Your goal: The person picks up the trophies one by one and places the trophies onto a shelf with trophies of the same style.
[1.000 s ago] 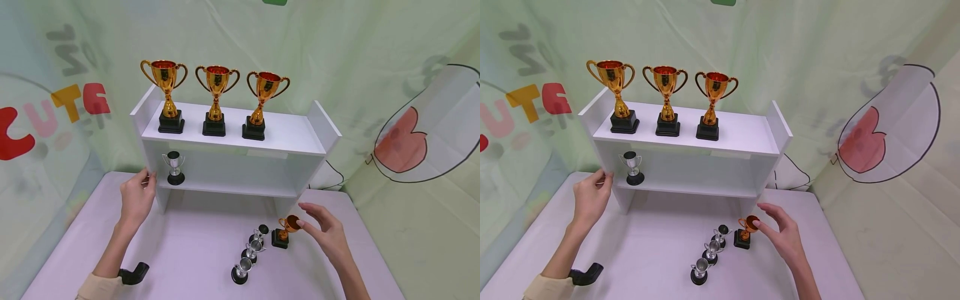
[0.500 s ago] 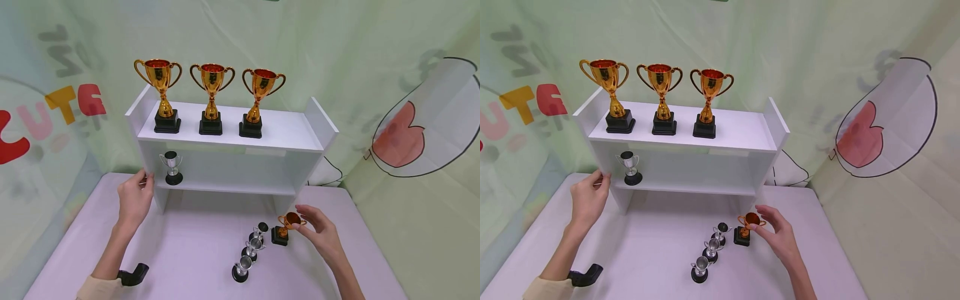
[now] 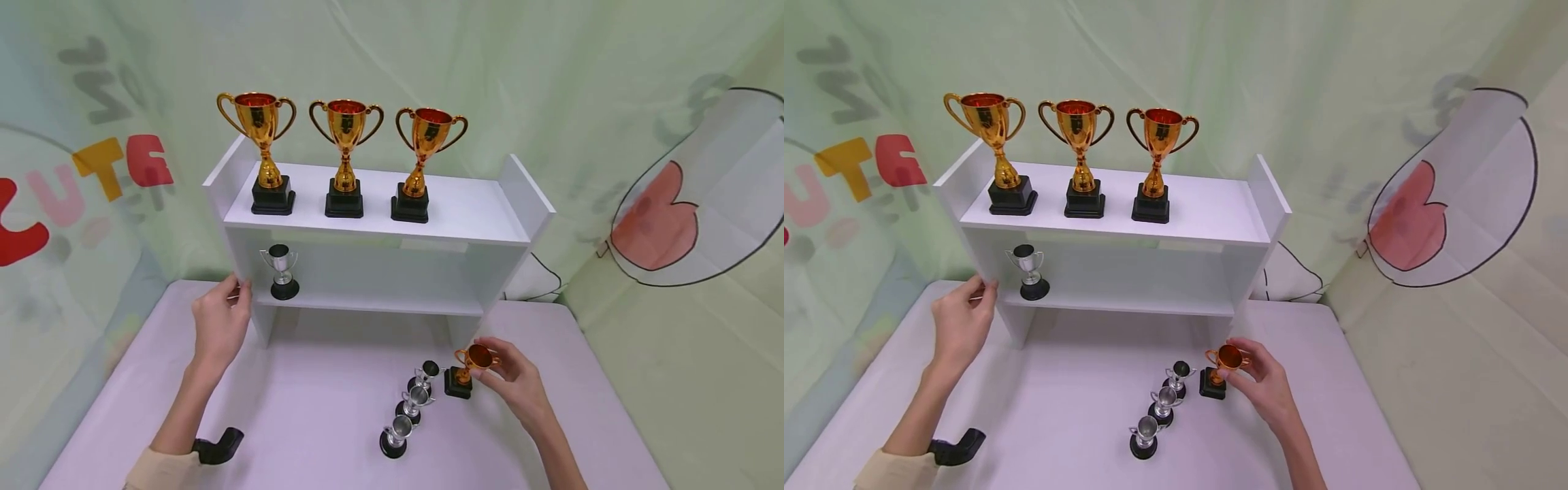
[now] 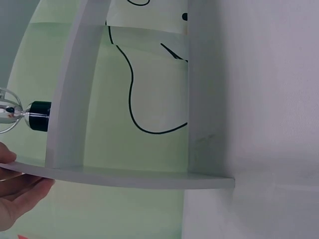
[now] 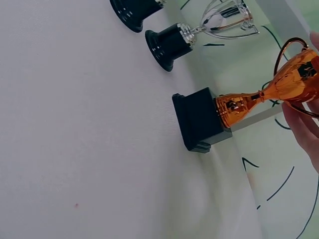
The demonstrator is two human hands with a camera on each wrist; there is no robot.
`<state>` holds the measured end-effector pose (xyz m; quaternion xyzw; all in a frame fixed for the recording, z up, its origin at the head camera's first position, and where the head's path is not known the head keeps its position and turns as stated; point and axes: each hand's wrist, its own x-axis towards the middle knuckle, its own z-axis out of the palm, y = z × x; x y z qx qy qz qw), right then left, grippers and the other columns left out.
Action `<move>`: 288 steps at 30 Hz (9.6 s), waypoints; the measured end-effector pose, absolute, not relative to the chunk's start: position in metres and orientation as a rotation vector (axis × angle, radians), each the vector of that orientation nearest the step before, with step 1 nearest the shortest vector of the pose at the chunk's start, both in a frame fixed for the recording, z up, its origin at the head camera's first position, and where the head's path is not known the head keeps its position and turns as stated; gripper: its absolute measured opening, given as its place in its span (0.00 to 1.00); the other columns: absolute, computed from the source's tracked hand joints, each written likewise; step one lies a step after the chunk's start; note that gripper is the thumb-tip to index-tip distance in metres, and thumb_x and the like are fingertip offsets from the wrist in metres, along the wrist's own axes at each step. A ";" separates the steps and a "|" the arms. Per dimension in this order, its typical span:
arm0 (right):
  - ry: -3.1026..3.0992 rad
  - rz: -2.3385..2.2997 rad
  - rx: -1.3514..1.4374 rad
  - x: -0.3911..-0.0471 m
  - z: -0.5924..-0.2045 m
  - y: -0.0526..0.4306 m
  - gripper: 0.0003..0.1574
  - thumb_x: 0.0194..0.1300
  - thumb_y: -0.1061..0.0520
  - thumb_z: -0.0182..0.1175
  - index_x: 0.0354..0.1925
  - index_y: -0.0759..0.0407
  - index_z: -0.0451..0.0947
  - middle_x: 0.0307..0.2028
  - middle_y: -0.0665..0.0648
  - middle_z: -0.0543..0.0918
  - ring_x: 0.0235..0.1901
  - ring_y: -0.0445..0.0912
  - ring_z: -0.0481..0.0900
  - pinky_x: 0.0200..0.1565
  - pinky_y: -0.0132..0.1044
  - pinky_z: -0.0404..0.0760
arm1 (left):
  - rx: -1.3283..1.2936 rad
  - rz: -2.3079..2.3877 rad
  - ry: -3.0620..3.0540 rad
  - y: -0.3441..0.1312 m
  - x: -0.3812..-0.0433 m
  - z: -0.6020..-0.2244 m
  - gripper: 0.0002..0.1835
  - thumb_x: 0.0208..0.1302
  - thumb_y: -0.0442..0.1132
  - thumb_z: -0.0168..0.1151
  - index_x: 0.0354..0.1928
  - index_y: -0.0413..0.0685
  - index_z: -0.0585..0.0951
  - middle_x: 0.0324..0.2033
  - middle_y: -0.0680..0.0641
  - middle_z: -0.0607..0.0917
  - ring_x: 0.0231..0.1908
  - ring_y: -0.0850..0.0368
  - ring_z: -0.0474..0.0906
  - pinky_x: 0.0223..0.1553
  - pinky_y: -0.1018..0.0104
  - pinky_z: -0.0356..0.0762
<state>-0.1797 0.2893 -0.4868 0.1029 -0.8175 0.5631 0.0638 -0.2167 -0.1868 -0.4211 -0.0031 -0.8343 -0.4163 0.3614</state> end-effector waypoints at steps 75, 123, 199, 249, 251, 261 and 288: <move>-2.487 1.709 0.395 -0.139 -0.355 0.266 0.30 0.67 0.67 0.67 0.66 0.62 0.74 0.55 0.51 0.83 0.47 0.43 0.85 0.51 0.28 0.86 | 0.054 -1.183 -2.134 -0.186 -0.212 -0.421 0.10 0.71 0.29 0.61 0.48 0.31 0.87 0.40 0.31 0.90 0.38 0.35 0.89 0.36 0.98 0.66; -2.062 2.016 0.670 -0.187 -0.165 0.228 0.26 0.64 0.72 0.66 0.61 0.70 0.77 0.49 0.61 0.86 0.47 0.50 0.83 0.56 0.32 0.81 | 0.046 -1.174 -2.130 -0.185 -0.209 -0.421 0.09 0.71 0.28 0.60 0.45 0.30 0.87 0.38 0.32 0.90 0.37 0.35 0.89 0.36 0.99 0.65; -2.170 2.108 0.514 -0.271 -0.162 0.237 0.37 0.62 0.68 0.72 0.68 0.64 0.73 0.53 0.59 0.83 0.46 0.50 0.85 0.52 0.31 0.86 | 0.011 -1.114 -2.127 -0.184 -0.213 -0.422 0.07 0.70 0.25 0.60 0.42 0.29 0.86 0.35 0.32 0.89 0.35 0.36 0.89 0.38 0.98 0.67; -2.107 2.063 0.611 -0.229 -0.196 0.290 0.30 0.70 0.70 0.61 0.69 0.65 0.71 0.58 0.59 0.83 0.54 0.49 0.85 0.58 0.29 0.81 | 0.022 -1.109 -2.128 -0.183 -0.214 -0.422 0.08 0.70 0.26 0.59 0.43 0.28 0.86 0.36 0.31 0.89 0.36 0.36 0.89 0.39 0.80 0.83; -2.154 2.019 0.562 -0.224 -0.198 0.291 0.30 0.70 0.68 0.63 0.69 0.63 0.71 0.60 0.58 0.83 0.53 0.48 0.86 0.58 0.27 0.81 | 0.024 -1.108 -2.131 -0.184 -0.214 -0.422 0.08 0.70 0.26 0.59 0.43 0.28 0.86 0.36 0.32 0.89 0.36 0.36 0.89 0.39 0.80 0.83; -2.061 2.056 0.725 -0.206 -0.209 0.285 0.28 0.69 0.76 0.57 0.67 0.74 0.69 0.58 0.61 0.83 0.53 0.52 0.86 0.62 0.32 0.80 | 0.015 -1.114 -2.124 -0.184 -0.215 -0.423 0.07 0.70 0.25 0.59 0.41 0.28 0.86 0.35 0.32 0.89 0.35 0.36 0.89 0.38 0.99 0.65; -2.317 1.837 0.860 -0.176 -0.290 0.260 0.27 0.68 0.76 0.58 0.64 0.70 0.73 0.58 0.59 0.84 0.55 0.46 0.86 0.57 0.31 0.84 | 0.027 -1.096 -2.143 -0.183 -0.215 -0.422 0.07 0.70 0.26 0.60 0.38 0.29 0.85 0.34 0.32 0.89 0.34 0.36 0.89 0.38 0.93 0.75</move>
